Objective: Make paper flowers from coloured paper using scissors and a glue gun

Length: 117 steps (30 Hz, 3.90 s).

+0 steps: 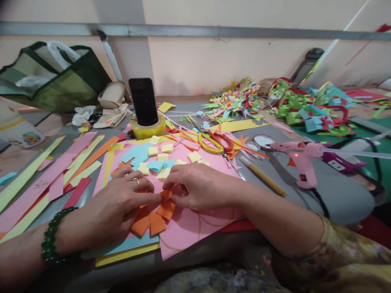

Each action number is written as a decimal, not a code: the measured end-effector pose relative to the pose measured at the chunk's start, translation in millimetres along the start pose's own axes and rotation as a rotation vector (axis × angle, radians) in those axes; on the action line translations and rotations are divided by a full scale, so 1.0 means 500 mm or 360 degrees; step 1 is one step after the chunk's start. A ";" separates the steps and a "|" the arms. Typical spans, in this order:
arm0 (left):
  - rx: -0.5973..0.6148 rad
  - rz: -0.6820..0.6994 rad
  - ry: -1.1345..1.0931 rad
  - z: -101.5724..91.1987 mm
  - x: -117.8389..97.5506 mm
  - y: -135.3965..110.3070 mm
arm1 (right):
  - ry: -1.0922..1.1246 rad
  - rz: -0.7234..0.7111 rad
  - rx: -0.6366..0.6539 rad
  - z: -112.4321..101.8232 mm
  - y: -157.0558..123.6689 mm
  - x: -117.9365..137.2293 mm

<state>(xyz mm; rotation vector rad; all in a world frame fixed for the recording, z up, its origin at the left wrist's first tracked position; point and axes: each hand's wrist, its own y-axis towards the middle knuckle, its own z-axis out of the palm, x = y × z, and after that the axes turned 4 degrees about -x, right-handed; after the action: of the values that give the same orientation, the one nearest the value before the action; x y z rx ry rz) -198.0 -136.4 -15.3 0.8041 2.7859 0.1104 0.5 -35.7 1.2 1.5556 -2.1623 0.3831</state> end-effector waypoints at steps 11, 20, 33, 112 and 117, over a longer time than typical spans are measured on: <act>0.0001 -0.0005 -0.0008 -0.002 -0.003 -0.002 | -0.0037 -0.0024 -0.0013 0.001 -0.001 0.002; 0.0005 0.0011 -0.0002 -0.002 -0.002 -0.003 | -0.0051 -0.0045 0.0031 0.001 -0.001 0.005; -0.0121 -0.0082 -0.0103 -0.007 -0.001 -0.001 | -0.0462 -0.0285 -0.0054 -0.005 -0.007 0.019; -0.0107 -0.0733 -0.0934 -0.024 -0.001 0.026 | 0.0151 -0.0398 -0.1204 -0.001 -0.001 -0.041; -0.0049 -0.0745 -0.0437 0.004 -0.036 0.035 | 0.0119 -0.0392 -0.1007 0.004 -0.003 -0.030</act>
<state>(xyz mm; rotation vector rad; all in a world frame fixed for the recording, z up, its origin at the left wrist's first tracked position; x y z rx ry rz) -173.9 -131.0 -10.9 0.1304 2.6171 -0.0381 5.6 -24.8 -8.4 1.3743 -1.7580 -0.2956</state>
